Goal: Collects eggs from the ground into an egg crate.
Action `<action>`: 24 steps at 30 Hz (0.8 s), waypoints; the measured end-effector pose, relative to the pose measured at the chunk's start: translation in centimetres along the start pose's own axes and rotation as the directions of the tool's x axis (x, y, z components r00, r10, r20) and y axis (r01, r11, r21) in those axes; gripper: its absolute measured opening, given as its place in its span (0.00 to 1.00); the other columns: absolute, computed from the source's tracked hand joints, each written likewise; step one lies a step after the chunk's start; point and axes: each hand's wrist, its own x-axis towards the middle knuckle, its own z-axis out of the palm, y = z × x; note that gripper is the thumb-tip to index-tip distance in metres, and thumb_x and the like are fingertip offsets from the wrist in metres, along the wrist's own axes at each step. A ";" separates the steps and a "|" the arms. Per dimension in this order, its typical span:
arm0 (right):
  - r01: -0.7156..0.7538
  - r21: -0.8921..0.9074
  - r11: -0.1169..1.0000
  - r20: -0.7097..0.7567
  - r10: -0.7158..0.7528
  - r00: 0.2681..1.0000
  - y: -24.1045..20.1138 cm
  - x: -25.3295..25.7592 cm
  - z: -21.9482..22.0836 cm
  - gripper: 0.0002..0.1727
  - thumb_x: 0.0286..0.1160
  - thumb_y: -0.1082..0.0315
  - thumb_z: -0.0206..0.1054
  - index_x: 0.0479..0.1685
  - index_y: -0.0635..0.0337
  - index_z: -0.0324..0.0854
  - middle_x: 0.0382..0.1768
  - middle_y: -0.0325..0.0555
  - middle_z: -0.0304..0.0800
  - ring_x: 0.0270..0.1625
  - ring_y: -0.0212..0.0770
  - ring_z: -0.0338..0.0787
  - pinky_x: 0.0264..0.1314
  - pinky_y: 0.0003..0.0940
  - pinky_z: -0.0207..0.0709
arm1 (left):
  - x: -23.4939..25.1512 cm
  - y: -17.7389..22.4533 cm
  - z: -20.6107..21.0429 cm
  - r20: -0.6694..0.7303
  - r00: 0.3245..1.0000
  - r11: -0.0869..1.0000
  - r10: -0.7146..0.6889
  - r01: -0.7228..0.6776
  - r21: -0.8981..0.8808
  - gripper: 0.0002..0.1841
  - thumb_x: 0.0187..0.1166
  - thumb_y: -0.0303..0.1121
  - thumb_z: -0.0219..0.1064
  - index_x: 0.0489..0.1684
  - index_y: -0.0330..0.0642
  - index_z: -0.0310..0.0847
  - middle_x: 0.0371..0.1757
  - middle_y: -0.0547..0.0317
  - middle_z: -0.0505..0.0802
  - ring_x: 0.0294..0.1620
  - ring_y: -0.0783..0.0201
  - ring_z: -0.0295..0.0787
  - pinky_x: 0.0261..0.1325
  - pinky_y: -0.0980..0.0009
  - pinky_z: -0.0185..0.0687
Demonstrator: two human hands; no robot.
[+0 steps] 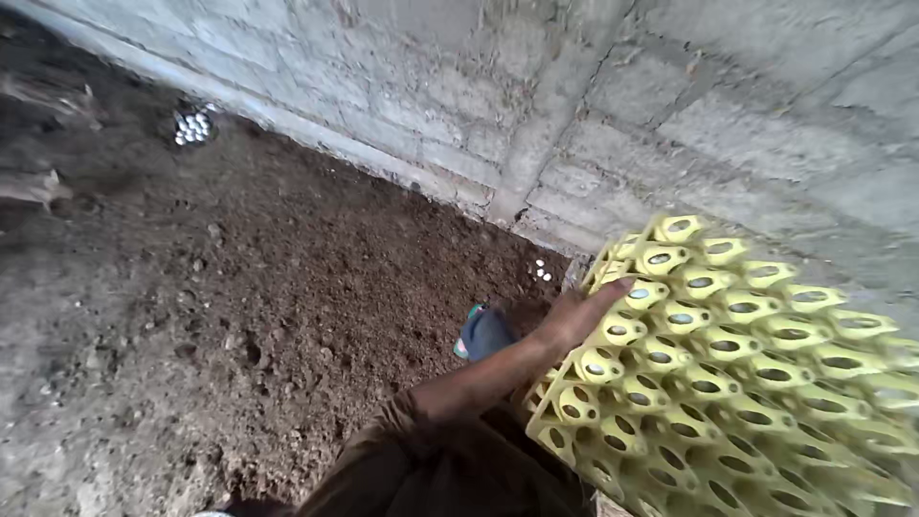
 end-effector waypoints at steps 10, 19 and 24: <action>-0.493 0.346 0.798 -0.173 0.570 0.803 29.5 13.6 8.1 0.25 0.85 0.54 0.52 0.68 0.65 0.69 0.46 0.27 0.91 0.47 0.17 0.89 0.53 0.18 0.85 | 17.2 3.3 -16.7 -0.351 0.913 0.932 0.210 -0.078 0.354 0.22 0.93 0.32 0.35 0.78 0.27 0.56 0.53 0.68 0.85 0.49 0.92 0.82 0.53 0.89 0.80; -0.546 0.586 0.599 -0.034 0.691 0.722 54.9 16.6 14.2 0.57 0.72 0.25 0.54 0.83 0.70 0.57 0.62 0.47 0.86 0.59 0.27 0.87 0.64 0.28 0.83 | 36.3 -1.0 -28.7 -0.051 0.983 0.848 0.174 -0.123 0.516 0.20 0.93 0.47 0.37 0.59 0.48 0.73 0.45 0.82 0.93 0.50 0.87 0.88 0.55 0.84 0.86; -0.440 0.673 0.594 -0.272 0.752 0.600 66.1 14.2 12.9 0.51 0.72 0.28 0.56 0.78 0.69 0.65 0.54 0.43 0.91 0.53 0.28 0.90 0.61 0.31 0.86 | 49.8 -9.6 -30.6 -0.020 0.999 0.805 -0.026 0.033 0.592 0.20 0.88 0.42 0.33 0.61 0.45 0.69 0.43 0.80 0.91 0.48 0.85 0.88 0.52 0.82 0.88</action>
